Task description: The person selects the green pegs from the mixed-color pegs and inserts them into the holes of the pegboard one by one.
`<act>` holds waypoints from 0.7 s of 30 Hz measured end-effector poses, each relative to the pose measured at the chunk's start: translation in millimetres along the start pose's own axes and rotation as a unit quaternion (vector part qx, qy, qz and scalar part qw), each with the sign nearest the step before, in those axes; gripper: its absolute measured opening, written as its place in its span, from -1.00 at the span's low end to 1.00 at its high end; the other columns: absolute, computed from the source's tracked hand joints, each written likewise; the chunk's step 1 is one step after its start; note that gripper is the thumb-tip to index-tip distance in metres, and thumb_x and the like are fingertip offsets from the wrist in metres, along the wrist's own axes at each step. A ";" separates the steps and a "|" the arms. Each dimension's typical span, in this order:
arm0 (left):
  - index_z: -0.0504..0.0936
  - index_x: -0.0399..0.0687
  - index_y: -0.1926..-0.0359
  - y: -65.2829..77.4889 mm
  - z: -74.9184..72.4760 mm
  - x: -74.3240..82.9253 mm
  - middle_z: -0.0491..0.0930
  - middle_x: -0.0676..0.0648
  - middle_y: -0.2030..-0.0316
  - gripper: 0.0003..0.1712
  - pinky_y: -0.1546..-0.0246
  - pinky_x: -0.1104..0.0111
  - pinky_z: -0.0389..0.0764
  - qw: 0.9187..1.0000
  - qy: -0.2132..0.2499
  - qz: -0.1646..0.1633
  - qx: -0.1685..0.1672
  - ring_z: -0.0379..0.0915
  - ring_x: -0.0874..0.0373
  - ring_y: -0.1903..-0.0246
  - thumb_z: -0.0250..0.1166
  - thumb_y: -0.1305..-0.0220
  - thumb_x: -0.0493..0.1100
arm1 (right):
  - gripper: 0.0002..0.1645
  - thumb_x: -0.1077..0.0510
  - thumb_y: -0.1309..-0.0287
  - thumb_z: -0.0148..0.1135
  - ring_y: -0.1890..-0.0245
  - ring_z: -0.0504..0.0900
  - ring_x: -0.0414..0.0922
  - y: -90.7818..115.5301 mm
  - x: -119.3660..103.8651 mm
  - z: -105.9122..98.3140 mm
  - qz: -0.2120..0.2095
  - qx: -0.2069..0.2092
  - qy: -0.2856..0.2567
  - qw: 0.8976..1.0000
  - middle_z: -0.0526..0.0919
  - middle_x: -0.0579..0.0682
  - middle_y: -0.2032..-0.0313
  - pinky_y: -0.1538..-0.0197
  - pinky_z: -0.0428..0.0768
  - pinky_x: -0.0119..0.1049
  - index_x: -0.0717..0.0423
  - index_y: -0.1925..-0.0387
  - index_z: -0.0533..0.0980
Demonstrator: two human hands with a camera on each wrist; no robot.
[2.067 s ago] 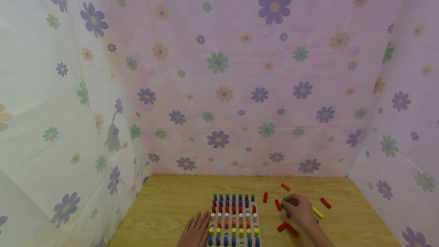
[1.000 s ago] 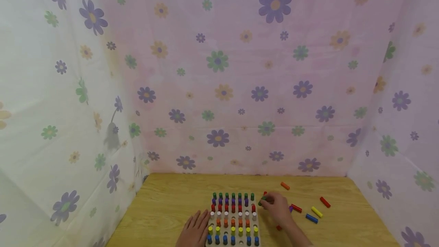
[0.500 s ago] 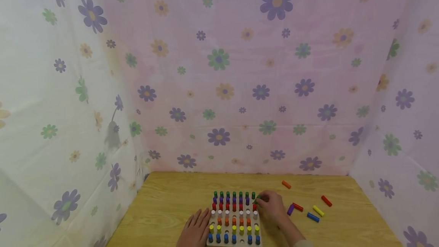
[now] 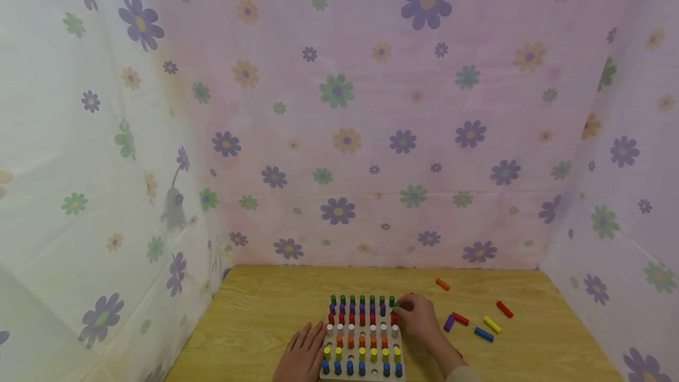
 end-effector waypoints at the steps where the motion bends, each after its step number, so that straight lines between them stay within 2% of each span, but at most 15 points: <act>1: 0.27 0.20 -0.57 0.1 0.1 0.0 0.34 0.05 -0.48 -0.15 -0.51 -0.02 0.20 1.000 0.000 0.000 0.000 0.19 -0.07 -0.49 -0.57 -0.57 0.40 | -0.88 0.31 -0.19 0.43 0.30 0.68 -0.11 -0.2 -0.6 0.1 0.001 -0.001 -0.001 1.000 0.73 -0.04 0.33 0.21 0.74 -0.15 0.24 0.21 0.71; 10: 0.26 0.20 -0.58 0.0 -1.9 1.0 0.32 0.05 -0.49 -0.16 -0.51 -0.03 0.19 1.000 0.007 -0.004 -0.008 0.17 -0.08 -0.49 -0.54 -0.57 0.41 | -0.90 0.30 -0.16 0.46 0.29 0.68 -0.11 -2.7 -1.8 1.8 -0.001 -0.006 0.016 1.000 0.73 -0.06 0.34 0.20 0.74 -0.15 0.22 0.26 0.71; 21: 0.31 0.20 -0.56 4.3 -3.8 2.1 0.35 0.07 -0.48 -0.28 -0.50 0.00 0.22 1.000 -0.007 0.009 0.028 0.21 -0.07 -0.48 -0.41 -0.64 0.32 | -0.84 0.31 -0.15 0.46 0.22 0.71 -0.03 -5.9 -0.1 6.4 -0.013 -0.037 0.020 0.999 0.78 0.06 0.21 0.15 0.76 -0.07 0.28 0.21 0.75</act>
Point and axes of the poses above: each hand's wrist, its own y-axis away from the middle knuckle, its own z-axis out of the palm, x = y × z, the point moved 7 cm from there along -y, towards the middle knuckle
